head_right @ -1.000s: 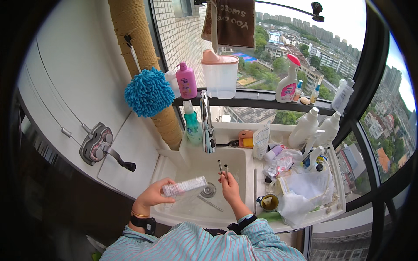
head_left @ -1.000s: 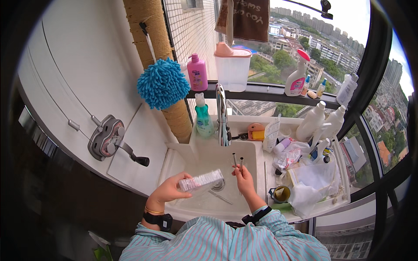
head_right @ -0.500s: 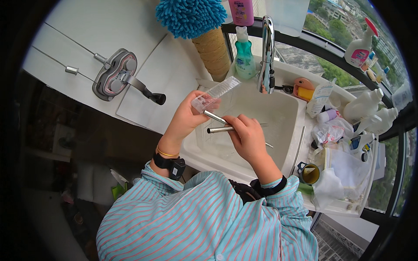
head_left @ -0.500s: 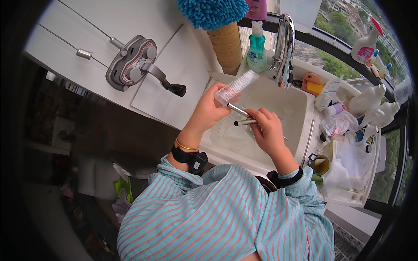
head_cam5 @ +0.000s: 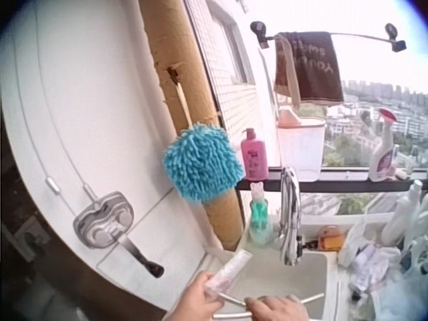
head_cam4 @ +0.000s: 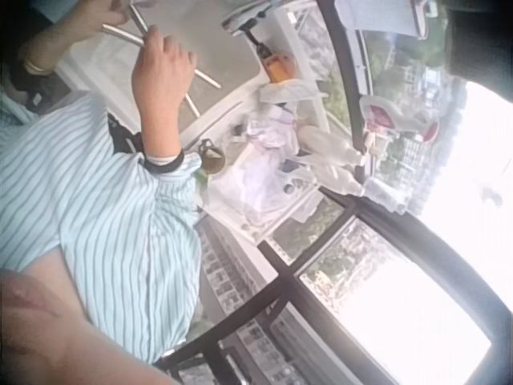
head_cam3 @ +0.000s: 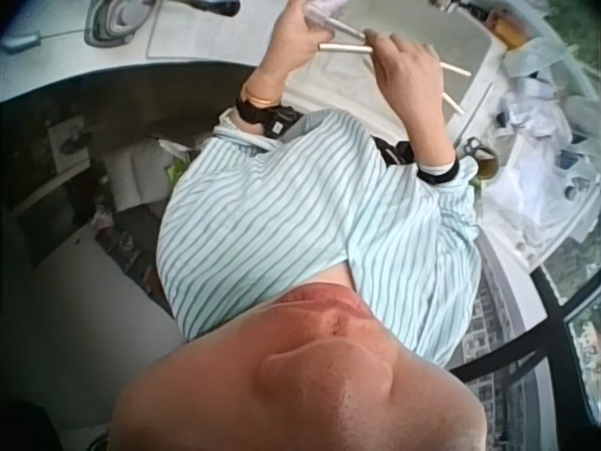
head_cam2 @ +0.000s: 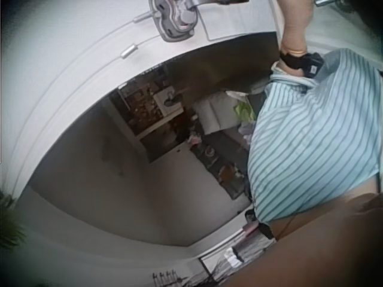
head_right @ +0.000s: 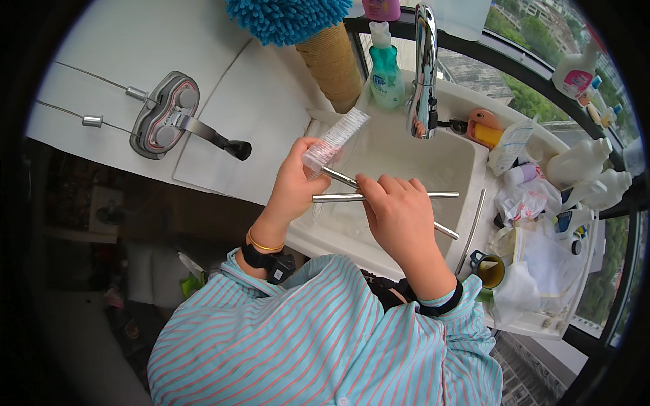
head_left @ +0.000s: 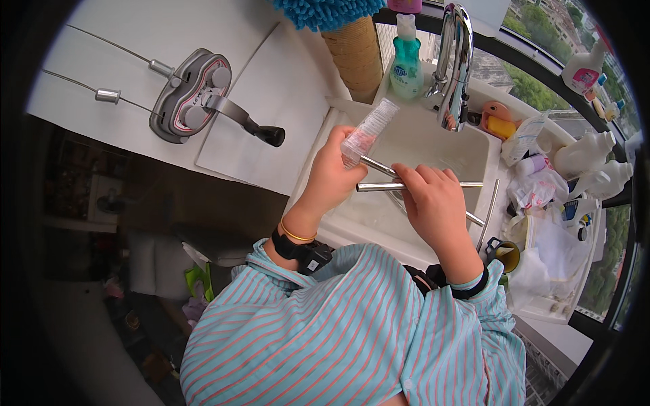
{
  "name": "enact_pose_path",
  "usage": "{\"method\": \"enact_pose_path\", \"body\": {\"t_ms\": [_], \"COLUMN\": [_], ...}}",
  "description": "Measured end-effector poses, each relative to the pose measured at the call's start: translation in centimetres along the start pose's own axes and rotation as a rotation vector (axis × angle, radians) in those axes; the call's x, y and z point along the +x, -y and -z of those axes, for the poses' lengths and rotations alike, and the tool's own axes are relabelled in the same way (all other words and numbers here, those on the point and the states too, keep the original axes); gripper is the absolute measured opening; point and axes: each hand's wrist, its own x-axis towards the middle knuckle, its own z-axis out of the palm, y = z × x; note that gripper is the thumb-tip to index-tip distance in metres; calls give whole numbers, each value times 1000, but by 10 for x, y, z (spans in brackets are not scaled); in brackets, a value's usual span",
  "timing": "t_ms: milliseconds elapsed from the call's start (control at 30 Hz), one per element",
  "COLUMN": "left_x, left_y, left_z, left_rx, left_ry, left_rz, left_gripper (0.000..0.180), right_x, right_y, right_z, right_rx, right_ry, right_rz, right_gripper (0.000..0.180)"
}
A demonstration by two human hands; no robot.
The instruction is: The person assembles a clear plastic shelf unit by inserting metal rods into plastic brackets and connecting them to form a frame. They repeatedly insert, remove, and reinsert the rods to fit the components together.
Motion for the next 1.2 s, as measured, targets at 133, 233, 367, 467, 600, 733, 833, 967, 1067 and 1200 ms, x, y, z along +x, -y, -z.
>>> {"method": "enact_pose_path", "body": {"t_ms": [133, 233, 367, 467, 600, 733, 833, 967, 1067, 1200], "left_x": [-7, -12, -17, -15, 6, 34, 29, 6, -6, -11], "left_y": [-11, -13, -10, -14, -25, -20, -10, -12, -18, -13], "left_z": [-16, -35, -40, -20, 20, 36, 28, 32, 46, 53], "left_rx": [201, 198, 174, 39, -686, -578, -425, -391, -458, -393], "left_ry": [-114, -73, -61, 124, 333, 77, 100, -21, -104, -87], "left_rz": [-41, -53, -53, -133, 147, 492, 463, 414, 469, 497], "left_gripper": [48, 50, 57, 60, 52, 23, 16, 15, 16, 19], "right_x": [0, 2, 1, 2, -2, -8, -13, -22, -23, -19], "right_y": [2, -2, -11, -16, -17, -13, -14, -17, -32, -43], "right_z": [9, 10, 14, 12, 2, -13, -13, 10, 38, 62], "right_rx": [-27, 178, 295, 271, 160, 90, 243, 618, 570, 523], "right_ry": [28, 131, 199, 111, 73, 138, 105, 231, 346, 493], "right_rz": [-21, -96, -129, -16, 202, 310, 271, -73, -248, -347], "right_gripper": [17, 12, 13, 13, 15, 19, 21, 20, 21, 25]}}
